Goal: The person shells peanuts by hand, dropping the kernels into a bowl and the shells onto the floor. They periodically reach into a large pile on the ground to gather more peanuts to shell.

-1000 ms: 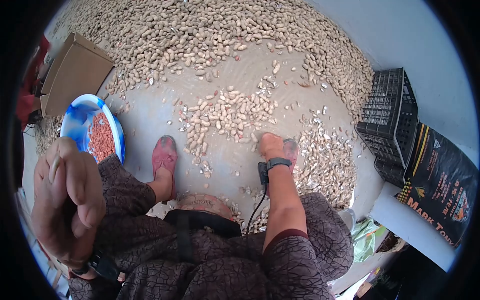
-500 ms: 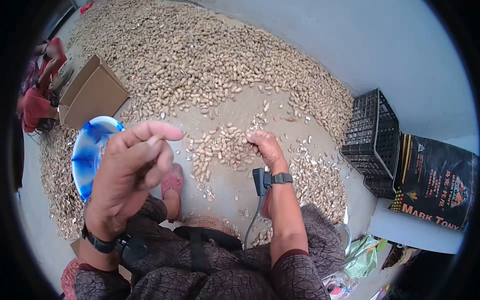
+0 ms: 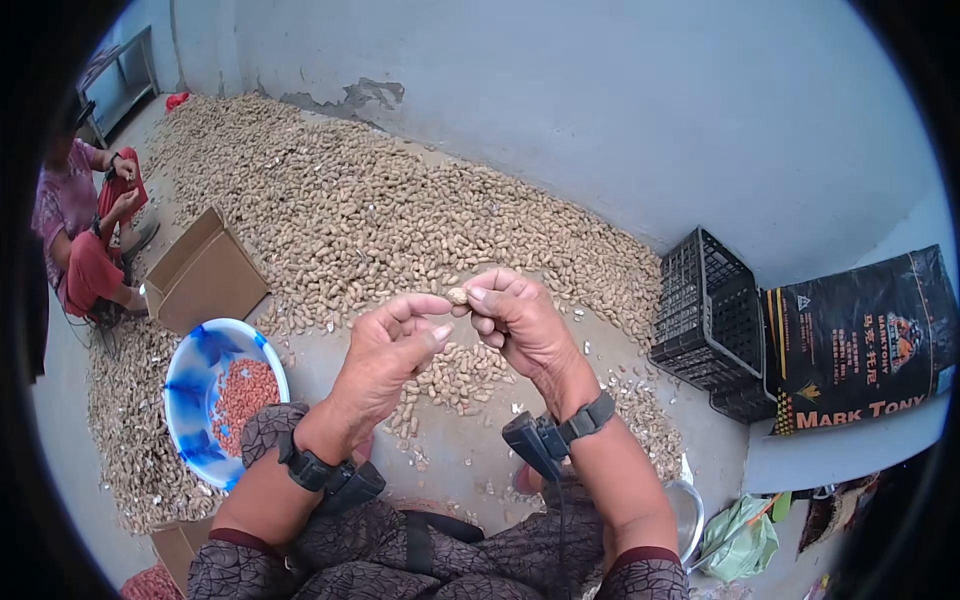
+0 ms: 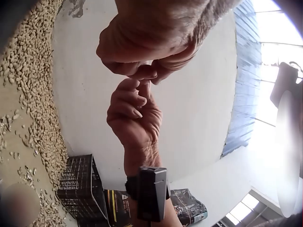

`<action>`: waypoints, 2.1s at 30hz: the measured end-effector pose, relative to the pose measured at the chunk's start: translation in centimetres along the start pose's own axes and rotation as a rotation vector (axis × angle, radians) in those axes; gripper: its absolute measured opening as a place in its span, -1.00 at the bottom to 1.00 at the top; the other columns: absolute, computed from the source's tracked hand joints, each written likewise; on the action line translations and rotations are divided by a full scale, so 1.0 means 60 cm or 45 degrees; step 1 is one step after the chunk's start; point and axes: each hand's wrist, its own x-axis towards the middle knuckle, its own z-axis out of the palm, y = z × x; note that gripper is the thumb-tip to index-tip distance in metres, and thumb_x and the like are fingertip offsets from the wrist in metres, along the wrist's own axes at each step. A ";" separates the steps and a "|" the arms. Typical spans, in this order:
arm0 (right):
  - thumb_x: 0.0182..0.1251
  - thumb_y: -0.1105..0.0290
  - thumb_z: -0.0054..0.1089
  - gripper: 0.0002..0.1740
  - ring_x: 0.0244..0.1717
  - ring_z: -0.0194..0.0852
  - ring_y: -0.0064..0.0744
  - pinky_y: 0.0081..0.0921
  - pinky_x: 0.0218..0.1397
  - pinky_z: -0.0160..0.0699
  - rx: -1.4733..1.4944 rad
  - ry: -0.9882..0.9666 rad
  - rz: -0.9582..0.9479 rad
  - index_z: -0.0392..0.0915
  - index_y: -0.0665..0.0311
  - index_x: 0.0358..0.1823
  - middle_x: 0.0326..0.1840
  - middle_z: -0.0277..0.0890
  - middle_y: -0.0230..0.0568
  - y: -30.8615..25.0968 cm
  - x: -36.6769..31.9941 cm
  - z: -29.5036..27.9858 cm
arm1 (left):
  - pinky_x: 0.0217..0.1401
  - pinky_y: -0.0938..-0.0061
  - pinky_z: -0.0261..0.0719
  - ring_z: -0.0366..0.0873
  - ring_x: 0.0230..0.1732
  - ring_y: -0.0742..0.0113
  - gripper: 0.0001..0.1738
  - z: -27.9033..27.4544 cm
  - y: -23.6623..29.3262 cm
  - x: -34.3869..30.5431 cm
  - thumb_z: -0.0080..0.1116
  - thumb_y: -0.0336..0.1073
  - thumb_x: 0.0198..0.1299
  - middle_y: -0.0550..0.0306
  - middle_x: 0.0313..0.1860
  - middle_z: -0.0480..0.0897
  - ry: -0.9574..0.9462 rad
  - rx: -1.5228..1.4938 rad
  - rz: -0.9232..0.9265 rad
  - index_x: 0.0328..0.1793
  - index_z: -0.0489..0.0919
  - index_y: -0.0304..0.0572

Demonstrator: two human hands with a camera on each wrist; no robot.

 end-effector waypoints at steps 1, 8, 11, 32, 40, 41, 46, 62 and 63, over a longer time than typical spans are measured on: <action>0.13 0.45 0.13 -0.84 -0.63 0.21 -0.73 -0.83 -0.67 0.15 0.009 0.031 -0.009 0.43 0.35 -0.28 -0.46 0.47 -0.27 -0.004 -0.010 0.001 | -0.49 0.75 0.26 0.31 -0.51 0.70 -0.74 0.005 -0.003 0.003 0.17 -0.41 0.04 0.33 -0.51 0.47 -0.020 -0.006 0.024 -0.12 0.49 -0.33; 0.15 0.41 0.14 -0.86 -0.60 0.26 -0.75 -0.84 -0.65 0.18 0.027 0.243 -0.086 0.44 0.28 -0.31 -0.52 0.41 -0.43 -0.001 -0.065 0.020 | -0.61 0.82 0.12 0.22 -0.60 0.75 -0.75 0.058 -0.030 0.019 0.16 -0.41 0.07 0.38 -0.52 0.45 0.031 -0.153 0.179 -0.10 0.49 -0.31; 0.15 0.41 0.13 -0.85 -0.58 0.27 -0.74 -0.82 -0.62 0.19 0.154 0.242 -0.184 0.45 0.29 -0.27 -0.47 0.42 -0.44 0.013 -0.070 0.015 | -0.64 0.83 0.10 0.23 -0.60 0.76 -0.77 0.068 -0.032 0.019 0.17 -0.38 0.08 0.39 -0.56 0.45 0.083 -0.220 0.086 -0.13 0.54 -0.32; 0.19 0.35 0.10 -0.81 -0.72 0.17 -0.76 -0.85 -0.72 0.07 -0.351 0.138 -0.145 0.45 0.34 -0.29 -0.50 0.46 -0.33 0.019 -0.126 0.025 | -0.55 0.71 0.31 0.38 -0.55 0.63 -0.85 0.037 -0.041 -0.010 0.08 -0.39 0.09 0.22 -0.60 0.54 -0.276 0.669 0.383 -0.47 0.48 -0.32; 0.19 0.40 0.06 -0.84 -0.73 0.25 -0.74 -0.84 -0.74 0.14 -0.212 0.205 -0.233 0.48 0.38 -0.35 -0.53 0.47 -0.29 0.021 -0.130 0.016 | -0.53 0.73 0.32 0.38 -0.56 0.64 -0.89 0.037 -0.066 0.004 0.03 -0.41 0.13 0.24 -0.58 0.53 -0.425 0.619 0.517 -0.41 0.46 -0.31; 0.19 0.41 0.05 -0.84 -0.73 0.24 -0.73 -0.85 -0.72 0.12 -0.153 0.195 -0.260 0.48 0.38 -0.32 -0.51 0.47 -0.32 0.022 -0.129 0.014 | -0.51 0.73 0.33 0.37 -0.55 0.64 -0.88 0.040 -0.069 0.007 0.01 -0.41 0.14 0.24 -0.57 0.53 -0.421 0.477 0.525 -0.40 0.45 -0.31; 0.20 0.44 0.01 -0.85 -0.73 0.25 -0.74 -0.83 -0.72 0.18 -0.183 0.361 -0.253 0.49 0.39 -0.32 -0.53 0.46 -0.31 0.021 -0.123 0.010 | -0.47 0.66 0.36 0.37 -0.53 0.62 -0.89 0.068 -0.062 0.000 -0.03 -0.41 0.17 0.24 -0.56 0.51 -0.349 0.404 0.443 -0.34 0.43 -0.31; 0.13 0.46 0.03 -0.84 -0.68 0.33 -0.67 -0.66 -0.63 0.31 -1.116 0.413 -0.476 0.48 0.45 -0.45 -0.68 0.44 -0.32 0.020 -0.116 -0.012 | -0.75 0.80 -0.01 0.19 -0.72 0.66 -0.82 0.064 -0.080 0.031 -0.12 -0.33 0.18 0.29 -0.62 0.41 -0.383 -0.137 -0.355 -0.25 0.46 -0.27; 0.10 0.40 0.08 -0.80 -0.69 0.36 -0.65 -0.63 -0.66 0.32 -1.189 0.448 -0.421 0.45 0.45 -0.50 -0.69 0.45 -0.28 0.029 -0.113 -0.026 | -0.71 0.80 0.04 0.21 -0.69 0.67 -0.81 0.066 -0.073 0.026 -0.09 -0.37 0.12 0.30 -0.60 0.43 -0.419 -0.082 -0.351 -0.27 0.51 -0.31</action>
